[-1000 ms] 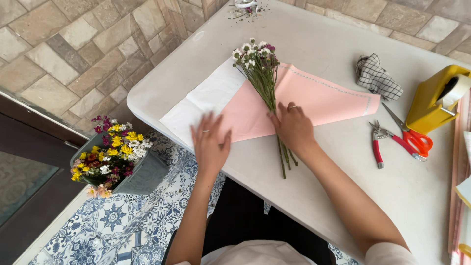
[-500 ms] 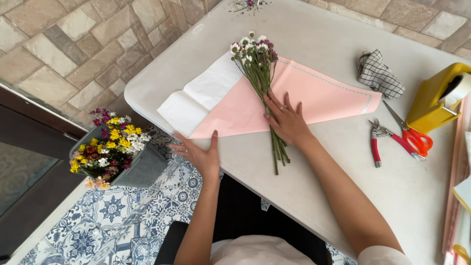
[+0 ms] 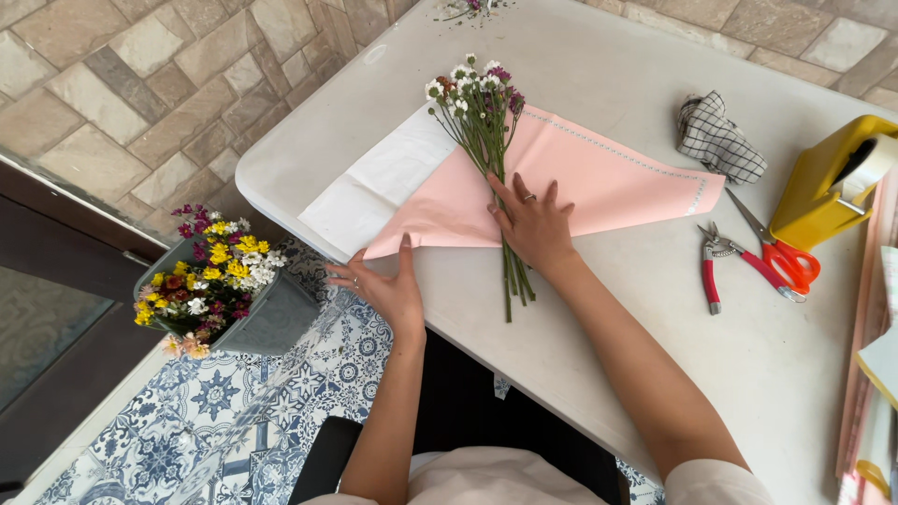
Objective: The person prepares wrapping paper and then wraps a small bouquet of flowers by hand, folding and securing the paper.
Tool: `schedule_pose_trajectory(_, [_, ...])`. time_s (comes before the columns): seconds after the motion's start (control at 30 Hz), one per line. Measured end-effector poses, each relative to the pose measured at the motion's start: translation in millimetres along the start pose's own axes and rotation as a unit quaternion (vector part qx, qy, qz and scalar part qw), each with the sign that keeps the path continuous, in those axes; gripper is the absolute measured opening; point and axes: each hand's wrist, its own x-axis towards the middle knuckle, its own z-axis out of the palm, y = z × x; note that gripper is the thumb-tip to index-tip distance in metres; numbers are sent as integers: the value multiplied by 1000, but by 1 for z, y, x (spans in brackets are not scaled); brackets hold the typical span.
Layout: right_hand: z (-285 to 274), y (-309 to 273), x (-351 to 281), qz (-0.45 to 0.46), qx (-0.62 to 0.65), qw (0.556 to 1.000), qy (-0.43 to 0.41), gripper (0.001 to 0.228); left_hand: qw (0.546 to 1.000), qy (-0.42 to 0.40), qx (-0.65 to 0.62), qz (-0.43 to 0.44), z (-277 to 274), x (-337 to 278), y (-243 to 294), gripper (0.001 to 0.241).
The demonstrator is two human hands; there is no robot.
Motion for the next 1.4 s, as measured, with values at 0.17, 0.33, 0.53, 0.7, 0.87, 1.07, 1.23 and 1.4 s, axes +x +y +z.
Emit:
schedule_pose_trajectory(0.17, [41,4,33,10,-46,998,50,52,999,8,-42,5,0,5,-5,52])
schedule_pose_trajectory(0.33, [55,-8,54,42,-92,994,25,52,999,0,-54,-2,-4,8,3,51])
schedule_pose_trajectory(0.53, [42,-12,43,44,-106,993,32,52,987,-64,-147,-8,-1,-1,54,69])
schedule_pose_trajectory(0.7, [57,-9,53,52,-110,992,38,51,969,-110,-215,45,13,-13,89,64])
schedule_pose_trajectory(0.87, [69,-9,63,54,-105,991,57,50,958,-114,-243,105,29,-23,97,77])
schedule_pose_trajectory(1.07, [83,-8,70,61,-153,980,108,49,953,-148,-222,142,32,-30,110,104])
schedule_pose_trajectory(1.23, [30,-13,31,7,-93,986,135,51,959,-186,-108,185,58,-16,67,77])
schedule_pose_trajectory(1.4, [96,21,58,-3,-31,992,121,56,960,-198,-81,180,69,-20,54,78])
